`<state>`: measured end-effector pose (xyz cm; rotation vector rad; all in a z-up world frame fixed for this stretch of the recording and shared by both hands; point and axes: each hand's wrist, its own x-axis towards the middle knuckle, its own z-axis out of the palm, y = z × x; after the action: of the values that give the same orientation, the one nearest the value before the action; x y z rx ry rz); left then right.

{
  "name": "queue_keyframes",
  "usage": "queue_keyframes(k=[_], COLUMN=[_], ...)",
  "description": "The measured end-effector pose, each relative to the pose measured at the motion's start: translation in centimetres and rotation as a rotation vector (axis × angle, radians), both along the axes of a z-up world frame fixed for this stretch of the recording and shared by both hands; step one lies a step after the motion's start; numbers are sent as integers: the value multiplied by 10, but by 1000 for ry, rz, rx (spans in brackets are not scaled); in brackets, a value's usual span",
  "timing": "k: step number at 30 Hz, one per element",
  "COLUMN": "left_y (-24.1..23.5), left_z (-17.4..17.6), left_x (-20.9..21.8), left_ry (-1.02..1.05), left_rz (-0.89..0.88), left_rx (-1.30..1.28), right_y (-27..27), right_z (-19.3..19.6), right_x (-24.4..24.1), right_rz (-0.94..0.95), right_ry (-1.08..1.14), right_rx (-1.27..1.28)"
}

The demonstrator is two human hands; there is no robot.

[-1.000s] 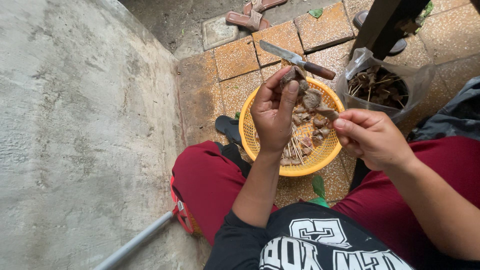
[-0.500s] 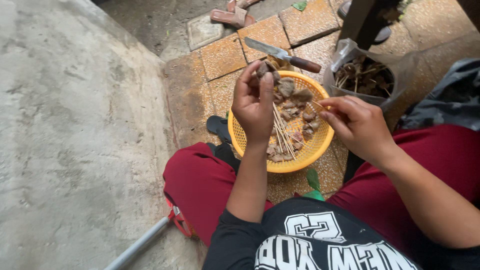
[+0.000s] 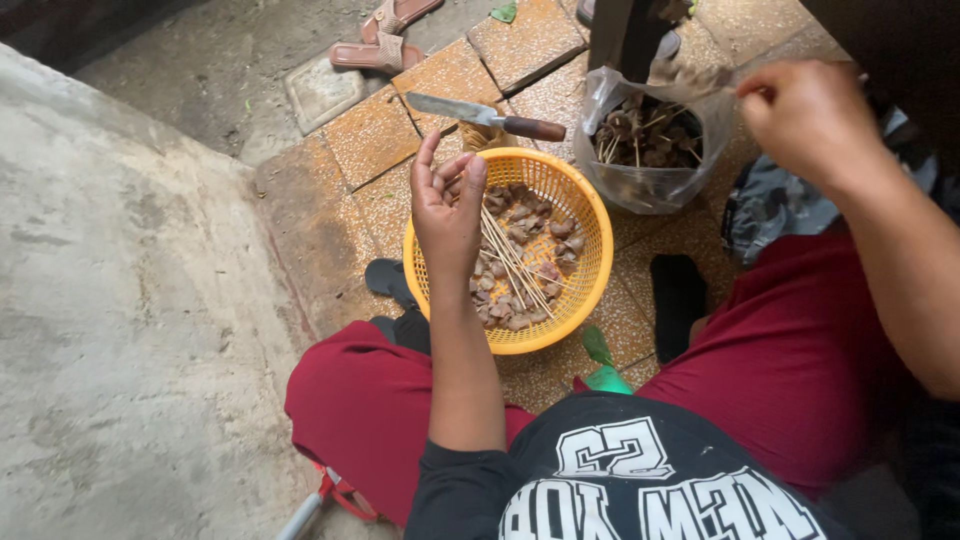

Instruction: The person sits on the floor and repeatedly picks up small pieces of meat from a yellow basket, threads them onto wooden skewers, and places the completed skewers into a plastic bag. A knife rests nearby on the floor.

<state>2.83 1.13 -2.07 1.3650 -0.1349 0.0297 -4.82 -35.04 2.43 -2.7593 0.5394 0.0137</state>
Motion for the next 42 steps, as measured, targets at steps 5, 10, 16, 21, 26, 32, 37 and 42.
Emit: queue_keyframes(k=[5, 10, 16, 21, 26, 32, 37, 42], left_y=[-3, 11, 13, 13, 15, 28, 42, 51], left_z=[-7, -11, -18, -20, -22, -27, -41, -94], left_x=[-5, 0, 8, 9, 8, 5, 7, 11], left_ry=[-20, -1, 17, 38, 21, -18, 67, 108], left_rz=[-29, 17, 19, 27, 51, 88, 168, 222], left_rx=[134, 214, 215, 259, 278, 240, 453, 756], right_y=[-17, -35, -63, -67, -63, -50, -22, 40], right_z=[-59, -114, -168, -196, -228, -240, -205, -149], right_x=[56, 94, 103, 115, 117, 111, 106, 95], right_rz=[72, -21, 9, -144, -39, 50, 47, 284], right_ry=[139, 397, 280, 348, 255, 624, 474, -290], right_rx=[-33, -167, -137, -35, -78, -174, -346, -486])
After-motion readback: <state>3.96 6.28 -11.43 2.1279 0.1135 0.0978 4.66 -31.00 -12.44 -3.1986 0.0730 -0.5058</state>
